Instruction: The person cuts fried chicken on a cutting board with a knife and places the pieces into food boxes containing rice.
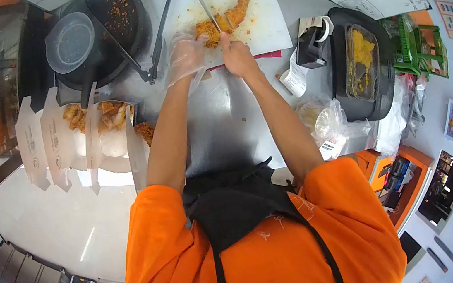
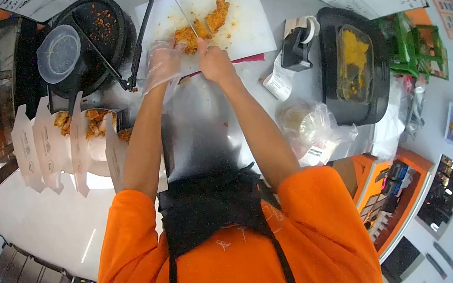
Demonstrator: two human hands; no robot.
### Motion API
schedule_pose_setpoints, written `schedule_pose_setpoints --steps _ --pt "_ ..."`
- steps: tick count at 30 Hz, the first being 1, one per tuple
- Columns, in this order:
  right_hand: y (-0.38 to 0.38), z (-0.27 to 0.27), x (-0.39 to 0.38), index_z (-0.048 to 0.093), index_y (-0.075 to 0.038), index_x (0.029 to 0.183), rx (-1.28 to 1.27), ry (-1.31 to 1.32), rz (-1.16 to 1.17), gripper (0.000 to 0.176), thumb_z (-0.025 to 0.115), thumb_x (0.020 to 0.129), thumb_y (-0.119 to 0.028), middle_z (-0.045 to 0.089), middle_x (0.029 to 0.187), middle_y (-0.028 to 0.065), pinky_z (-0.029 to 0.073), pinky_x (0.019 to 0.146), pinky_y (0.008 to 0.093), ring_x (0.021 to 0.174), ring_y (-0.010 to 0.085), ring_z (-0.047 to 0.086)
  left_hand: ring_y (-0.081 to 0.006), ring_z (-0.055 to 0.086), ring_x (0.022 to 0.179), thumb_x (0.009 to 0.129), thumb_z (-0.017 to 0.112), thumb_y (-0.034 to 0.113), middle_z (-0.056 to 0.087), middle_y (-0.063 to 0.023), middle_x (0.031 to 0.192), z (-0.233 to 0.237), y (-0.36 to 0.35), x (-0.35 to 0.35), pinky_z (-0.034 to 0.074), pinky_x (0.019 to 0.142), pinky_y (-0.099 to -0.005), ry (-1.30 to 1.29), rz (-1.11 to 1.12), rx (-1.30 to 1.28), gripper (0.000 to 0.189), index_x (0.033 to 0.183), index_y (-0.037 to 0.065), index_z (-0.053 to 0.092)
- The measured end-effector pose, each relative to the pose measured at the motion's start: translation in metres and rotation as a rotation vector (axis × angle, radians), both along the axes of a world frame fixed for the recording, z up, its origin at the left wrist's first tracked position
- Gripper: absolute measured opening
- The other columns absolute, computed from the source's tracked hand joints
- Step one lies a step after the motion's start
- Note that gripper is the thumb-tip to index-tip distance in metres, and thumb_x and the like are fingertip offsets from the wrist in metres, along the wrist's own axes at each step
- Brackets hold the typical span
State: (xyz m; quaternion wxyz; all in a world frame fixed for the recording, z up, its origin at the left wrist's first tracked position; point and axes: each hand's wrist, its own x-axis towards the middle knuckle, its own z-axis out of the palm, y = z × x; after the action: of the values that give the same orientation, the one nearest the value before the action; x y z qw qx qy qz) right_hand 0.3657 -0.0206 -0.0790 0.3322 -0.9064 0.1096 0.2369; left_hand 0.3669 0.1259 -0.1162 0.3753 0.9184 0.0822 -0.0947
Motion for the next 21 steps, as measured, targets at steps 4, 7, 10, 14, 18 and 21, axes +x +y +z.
schedule_pose_setpoints --steps 4,7,10,14,18,21 --pt "-0.009 -0.006 -0.004 0.064 0.010 0.096 0.022 -0.002 0.022 0.075 0.023 0.099 -0.053 0.060 0.101 0.0371 0.041 0.095 0.0513 0.104 0.0511 0.055 -0.0363 0.053 0.120 0.091 0.053 0.037 0.055 -0.0245 0.128 -0.008 0.008 0.000 0.041 0.100 -0.0423 0.023 0.063 -0.088 0.051 0.130 0.003 0.055" --pt "-0.015 0.027 -0.037 0.065 0.010 0.096 0.075 0.045 -0.029 0.074 0.024 0.100 -0.052 0.060 0.101 0.0374 0.041 0.095 0.0516 0.106 0.0513 0.054 -0.0364 0.056 0.116 0.091 0.053 0.038 0.058 -0.0233 0.124 -0.028 0.012 -0.002 0.042 0.098 -0.0422 0.020 0.103 -0.327 0.048 0.126 0.005 0.059" --pt "-0.018 0.036 -0.061 0.065 0.010 0.096 0.075 0.066 -0.007 0.074 0.024 0.100 -0.052 0.059 0.102 0.0376 0.040 0.095 0.0516 0.107 0.0520 0.053 -0.0376 0.059 0.110 0.091 0.052 0.040 0.062 -0.0229 0.116 -0.016 0.007 -0.004 0.044 0.096 -0.0434 0.033 0.175 -0.328 0.045 0.120 0.008 0.064" --pt "-0.012 0.025 -0.066 0.065 0.010 0.097 0.025 0.154 -0.020 0.074 0.024 0.100 -0.053 0.059 0.103 0.0378 0.040 0.096 0.0515 0.108 0.0527 0.052 -0.0345 0.062 0.106 0.091 0.055 0.036 0.064 -0.0254 0.113 -0.001 0.006 -0.003 0.046 0.093 -0.0386 0.135 0.151 -0.213 0.044 0.122 0.005 0.062" --pt "-0.005 0.009 -0.059 0.065 0.010 0.098 0.005 0.171 -0.057 0.073 0.026 0.099 -0.052 0.059 0.104 0.0380 0.039 0.098 0.0513 0.108 0.0524 0.052 -0.0381 0.063 0.100 0.092 0.052 0.039 0.064 -0.0256 0.107 0.002 0.006 -0.001 0.048 0.087 -0.0430 0.189 0.129 -0.129 0.043 0.114 0.005 0.066" --pt "0.012 -0.006 -0.038 0.065 0.010 0.099 -0.001 0.033 -0.016 0.072 0.028 0.099 -0.052 0.058 0.105 0.0380 0.039 0.098 0.0513 0.109 0.0517 0.052 -0.0400 0.061 0.099 0.084 0.057 0.024 0.064 -0.0252 0.103 -0.020 0.009 0.001 0.048 0.087 -0.0466 -0.076 -0.093 0.058 0.030 0.097 -0.001 0.068"
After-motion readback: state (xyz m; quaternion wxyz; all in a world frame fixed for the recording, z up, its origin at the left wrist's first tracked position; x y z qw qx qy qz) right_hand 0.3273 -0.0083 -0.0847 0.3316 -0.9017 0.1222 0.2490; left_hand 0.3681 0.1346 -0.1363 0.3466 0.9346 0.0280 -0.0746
